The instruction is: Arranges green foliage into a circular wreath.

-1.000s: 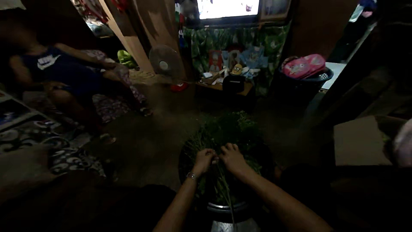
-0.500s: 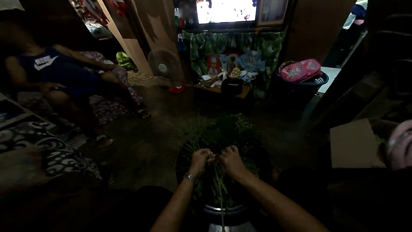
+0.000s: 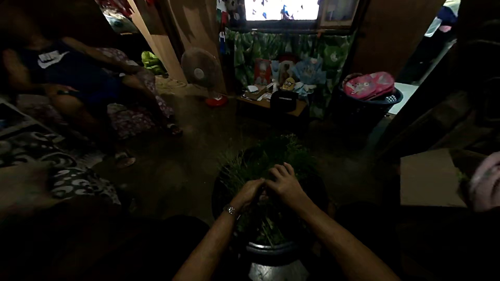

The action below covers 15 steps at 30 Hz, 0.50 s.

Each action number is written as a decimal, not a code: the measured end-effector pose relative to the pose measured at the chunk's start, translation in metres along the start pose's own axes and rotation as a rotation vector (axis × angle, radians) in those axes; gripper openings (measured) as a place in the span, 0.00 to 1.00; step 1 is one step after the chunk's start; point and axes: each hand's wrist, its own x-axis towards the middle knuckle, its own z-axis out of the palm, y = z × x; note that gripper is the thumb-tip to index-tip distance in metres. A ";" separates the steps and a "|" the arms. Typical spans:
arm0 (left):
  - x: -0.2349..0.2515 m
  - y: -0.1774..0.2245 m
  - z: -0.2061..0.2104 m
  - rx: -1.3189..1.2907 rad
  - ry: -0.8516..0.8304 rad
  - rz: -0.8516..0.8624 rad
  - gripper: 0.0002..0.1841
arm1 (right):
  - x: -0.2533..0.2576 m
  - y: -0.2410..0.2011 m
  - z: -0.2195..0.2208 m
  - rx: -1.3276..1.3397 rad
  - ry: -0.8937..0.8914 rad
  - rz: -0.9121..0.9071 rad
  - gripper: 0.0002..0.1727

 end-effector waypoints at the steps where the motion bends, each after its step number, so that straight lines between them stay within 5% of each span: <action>1: -0.004 0.001 0.000 -0.091 -0.041 0.014 0.19 | 0.000 -0.003 0.001 -0.018 0.018 -0.016 0.08; 9: -0.013 0.003 -0.011 -0.338 -0.048 0.100 0.10 | 0.001 -0.005 0.010 0.007 0.049 -0.025 0.06; 15: -0.015 0.008 -0.008 -0.369 0.105 0.086 0.05 | 0.001 -0.019 0.010 0.044 -0.157 0.051 0.13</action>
